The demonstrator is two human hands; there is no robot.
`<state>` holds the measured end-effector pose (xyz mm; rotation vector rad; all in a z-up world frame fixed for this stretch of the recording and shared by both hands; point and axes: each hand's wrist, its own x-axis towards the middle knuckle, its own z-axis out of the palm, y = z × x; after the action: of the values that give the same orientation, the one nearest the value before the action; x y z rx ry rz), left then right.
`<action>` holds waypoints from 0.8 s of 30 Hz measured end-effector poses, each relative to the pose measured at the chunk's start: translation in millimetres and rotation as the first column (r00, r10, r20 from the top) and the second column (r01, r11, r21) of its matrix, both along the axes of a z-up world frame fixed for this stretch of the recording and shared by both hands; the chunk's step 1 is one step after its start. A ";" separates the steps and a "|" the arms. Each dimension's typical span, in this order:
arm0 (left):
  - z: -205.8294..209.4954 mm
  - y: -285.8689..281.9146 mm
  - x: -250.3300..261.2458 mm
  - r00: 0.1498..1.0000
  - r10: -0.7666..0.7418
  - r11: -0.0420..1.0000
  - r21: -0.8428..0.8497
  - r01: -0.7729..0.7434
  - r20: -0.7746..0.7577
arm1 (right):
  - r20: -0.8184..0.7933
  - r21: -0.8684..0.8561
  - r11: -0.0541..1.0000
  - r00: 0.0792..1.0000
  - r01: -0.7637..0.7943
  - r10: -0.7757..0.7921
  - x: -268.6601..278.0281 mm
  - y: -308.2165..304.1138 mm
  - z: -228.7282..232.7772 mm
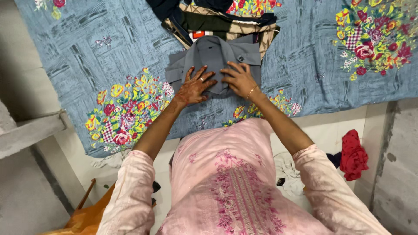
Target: The person folds a grey shirt by smoothing it out on a bed, folding the sleeves inward, and then folding the body into a rectangle before moving it to a stack on another bed.
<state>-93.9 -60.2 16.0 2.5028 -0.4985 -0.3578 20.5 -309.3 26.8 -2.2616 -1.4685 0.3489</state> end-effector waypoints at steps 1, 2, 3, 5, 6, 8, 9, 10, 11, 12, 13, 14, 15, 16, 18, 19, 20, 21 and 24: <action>-2.9 -1.7 -1.3 1.000 -0.015 0.999 0.043 0.015 0.003 | 0.021 0.031 1.000 1.000 0.006 -0.007 1.3 -0.2 -3.4; -7.1 -0.6 -1.0 0.999 -0.019 0.999 0.040 0.017 0.033 | 0.028 0.049 0.999 0.999 0.022 -0.023 0.9 -0.7 -5.2; -13.0 -0.3 2.3 0.998 -0.025 0.999 0.037 0.023 0.065 | 0.036 0.065 0.997 0.998 0.040 -0.043 0.3 -2.9 -5.7; -24.1 3.7 6.7 0.996 -0.040 0.999 0.040 0.036 0.084 | 0.046 0.083 0.995 0.997 0.059 -0.063 -1.6 -3.9 -5.5; -28.9 8.1 8.4 0.996 -0.048 0.998 0.047 0.045 0.071 | 0.050 0.085 0.995 0.997 0.059 -0.063 -2.7 -2.8 -5.6; -37.3 14.7 11.5 0.993 -0.061 0.996 0.063 0.055 0.096 | 0.045 0.093 0.993 0.996 0.068 -0.073 -4.1 -6.3 -5.1; -40.0 20.1 12.3 0.989 -0.065 0.996 0.077 0.055 0.134 | 0.037 0.103 0.992 0.996 0.076 -0.080 -4.6 -7.2 -5.4; -42.0 23.3 14.1 0.983 -0.069 0.994 0.090 0.054 0.172 | 0.029 0.112 0.990 0.996 0.083 -0.087 -4.8 -8.1 -5.8; -43.1 24.2 15.9 0.984 -0.036 0.997 0.070 0.024 0.177 | 0.041 0.122 0.988 0.994 0.095 -0.101 -6.2 -8.8 -6.5; -43.0 23.6 18.6 0.983 -0.003 0.999 0.049 -0.006 0.182 | 0.052 0.132 0.985 0.992 0.106 -0.114 -7.7 -9.4 -7.2; -41.7 21.1 22.5 0.982 0.029 0.999 0.026 -0.035 0.188 | 0.066 0.141 0.983 0.989 0.119 -0.129 -8.5 -10.6 -7.9; -39.1 17.8 25.9 0.975 0.069 0.997 0.012 -0.073 0.210 | 0.100 0.150 0.981 0.985 0.127 -0.142 -9.8 -10.5 -9.4; -35.7 11.7 28.3 0.967 0.109 0.994 -0.005 -0.111 0.229 | 0.134 0.156 0.979 0.979 0.133 -0.155 -12.5 -10.6 -10.9; -32.0 5.1 31.3 0.957 0.150 0.989 -0.023 -0.148 0.248 | 0.167 0.162 0.977 0.972 0.140 -0.167 -15.1 -10.3 -12.5; -24.2 -8.4 40.1 0.918 0.216 0.973 0.005 -0.231 0.331 | 0.176 0.172 0.975 0.969 0.143 -0.173 -19.8 -7.3 -15.4; -20.8 -14.5 43.2 0.895 0.247 0.962 0.015 -0.272 0.373 | 0.181 0.176 0.974 0.967 0.145 -0.177 -21.9 -5.8 -16.5; -17.6 -19.1 44.4 0.894 0.287 0.949 0.025 -0.315 0.343 | 0.169 0.183 0.973 0.971 0.137 -0.169 -23.7 -3.4 -17.5; -14.7 -23.4 44.6 0.891 0.328 0.934 0.036 -0.356 0.314 | 0.157 0.189 0.973 0.974 0.130 -0.161 -25.7 -0.4 -18.3; -8.5 -34.2 42.7 0.826 0.486 0.855 0.041 -0.518 0.286 | 0.146 0.168 0.977 0.977 0.130 -0.155 -27.7 10.2 -20.6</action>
<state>-51.2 -94.5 7.5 2.6878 0.1071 0.1668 -7.2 -299.1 6.2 -2.2926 -1.3457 0.0083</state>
